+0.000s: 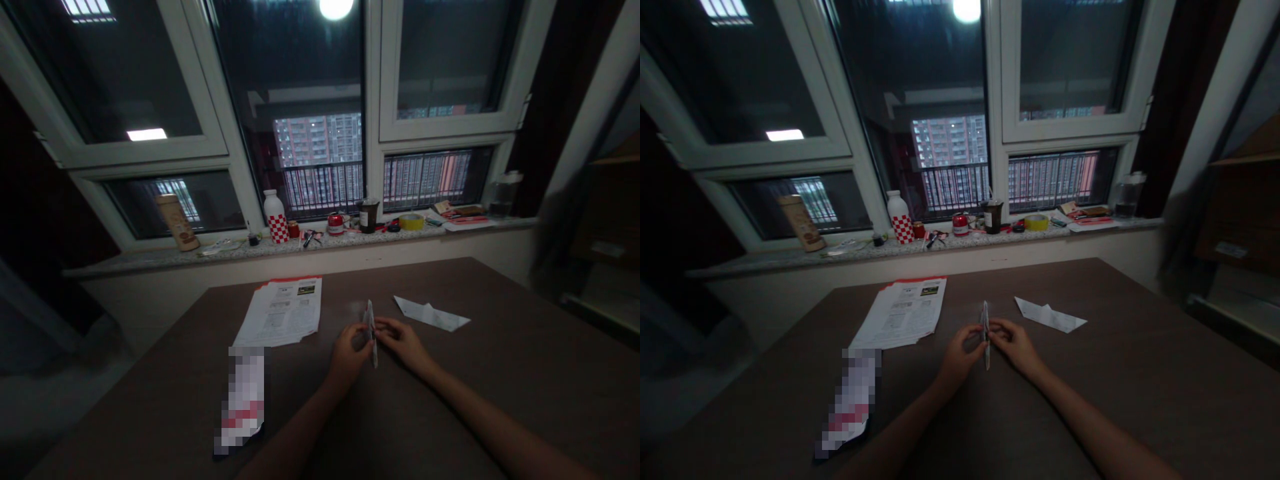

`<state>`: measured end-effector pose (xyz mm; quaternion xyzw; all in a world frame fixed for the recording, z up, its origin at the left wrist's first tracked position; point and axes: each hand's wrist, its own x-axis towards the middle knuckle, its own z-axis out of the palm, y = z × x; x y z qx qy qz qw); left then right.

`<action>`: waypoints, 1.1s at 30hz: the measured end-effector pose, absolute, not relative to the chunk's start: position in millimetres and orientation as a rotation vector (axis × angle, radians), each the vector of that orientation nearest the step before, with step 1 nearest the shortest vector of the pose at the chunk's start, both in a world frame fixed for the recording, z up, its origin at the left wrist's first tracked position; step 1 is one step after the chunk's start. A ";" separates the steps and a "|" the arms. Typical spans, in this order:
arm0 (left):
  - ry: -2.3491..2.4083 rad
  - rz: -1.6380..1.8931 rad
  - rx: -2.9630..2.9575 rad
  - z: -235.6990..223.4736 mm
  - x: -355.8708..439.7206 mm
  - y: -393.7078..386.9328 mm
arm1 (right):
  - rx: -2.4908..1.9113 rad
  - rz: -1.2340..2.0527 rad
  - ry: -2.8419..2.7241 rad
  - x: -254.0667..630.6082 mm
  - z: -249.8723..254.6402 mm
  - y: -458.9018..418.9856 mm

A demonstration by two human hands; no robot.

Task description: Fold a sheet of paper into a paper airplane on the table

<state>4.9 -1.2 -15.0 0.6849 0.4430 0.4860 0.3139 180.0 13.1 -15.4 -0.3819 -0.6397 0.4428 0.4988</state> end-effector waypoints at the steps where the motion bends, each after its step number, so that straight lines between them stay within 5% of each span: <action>1: 1.157 1.276 1.786 -16.3 4.9 -0.8 | -0.920 1.070 -1.543 180.0 -15.8 13.3; 33: 1.247 1.214 2.007 -11.7 -28.0 19.3 | -0.981 0.601 -1.873 202.3 -8.7 15.6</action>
